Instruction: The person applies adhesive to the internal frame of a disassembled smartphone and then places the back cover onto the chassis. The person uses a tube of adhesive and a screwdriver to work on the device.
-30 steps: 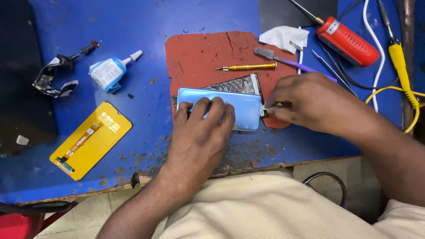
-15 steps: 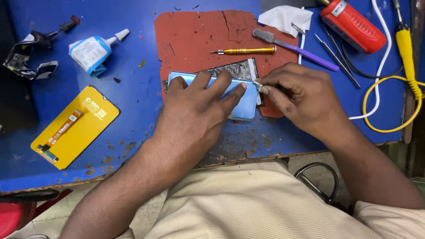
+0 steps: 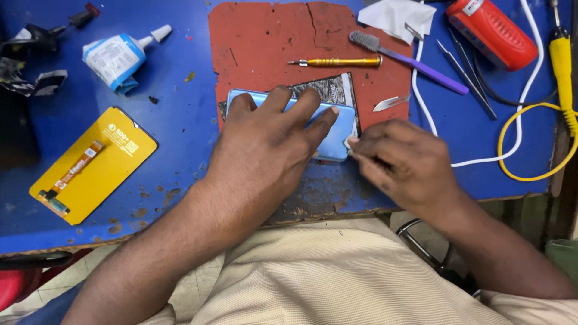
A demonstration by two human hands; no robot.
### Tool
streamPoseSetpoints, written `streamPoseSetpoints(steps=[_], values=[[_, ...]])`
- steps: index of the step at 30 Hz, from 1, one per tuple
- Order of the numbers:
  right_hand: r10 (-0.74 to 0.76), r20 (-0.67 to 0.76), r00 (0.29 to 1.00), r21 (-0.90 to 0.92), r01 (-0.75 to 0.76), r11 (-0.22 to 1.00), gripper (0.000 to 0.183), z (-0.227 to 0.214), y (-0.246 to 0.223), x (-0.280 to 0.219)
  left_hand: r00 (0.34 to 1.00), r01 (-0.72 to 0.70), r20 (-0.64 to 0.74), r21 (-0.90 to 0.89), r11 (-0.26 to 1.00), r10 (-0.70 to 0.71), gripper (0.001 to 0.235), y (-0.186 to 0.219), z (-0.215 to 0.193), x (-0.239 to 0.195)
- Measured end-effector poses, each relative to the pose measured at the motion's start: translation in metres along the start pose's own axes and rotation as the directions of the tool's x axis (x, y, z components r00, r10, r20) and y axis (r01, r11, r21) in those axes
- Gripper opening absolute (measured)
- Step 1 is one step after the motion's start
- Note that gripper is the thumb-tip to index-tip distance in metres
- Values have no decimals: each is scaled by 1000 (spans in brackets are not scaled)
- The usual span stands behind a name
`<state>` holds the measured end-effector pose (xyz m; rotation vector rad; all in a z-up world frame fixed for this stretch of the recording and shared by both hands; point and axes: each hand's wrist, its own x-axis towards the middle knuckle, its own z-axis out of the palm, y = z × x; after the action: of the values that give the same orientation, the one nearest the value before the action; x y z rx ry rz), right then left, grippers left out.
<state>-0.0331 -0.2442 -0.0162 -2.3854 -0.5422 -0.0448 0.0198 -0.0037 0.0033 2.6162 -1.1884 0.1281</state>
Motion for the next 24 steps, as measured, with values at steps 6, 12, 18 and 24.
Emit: streamPoseSetpoints(steps=[6,12,18,24], values=[[-174,-32,984,-116,170,979,21,9,-6,-9,999,-21,-47,-29,999,19,44,-4,4,-1],[-389,69,919,-295,392,872,21,7,-11,-3,997,-53,-62,-60,997,49,29,-11,13,4],[-442,178,879,-395,475,786,26,10,-25,5,983,-117,-168,-220,968,80,21,-22,22,8],[-475,217,853,-400,522,753,27,23,-36,18,978,-188,-138,-258,948,156,20,-37,29,18]])
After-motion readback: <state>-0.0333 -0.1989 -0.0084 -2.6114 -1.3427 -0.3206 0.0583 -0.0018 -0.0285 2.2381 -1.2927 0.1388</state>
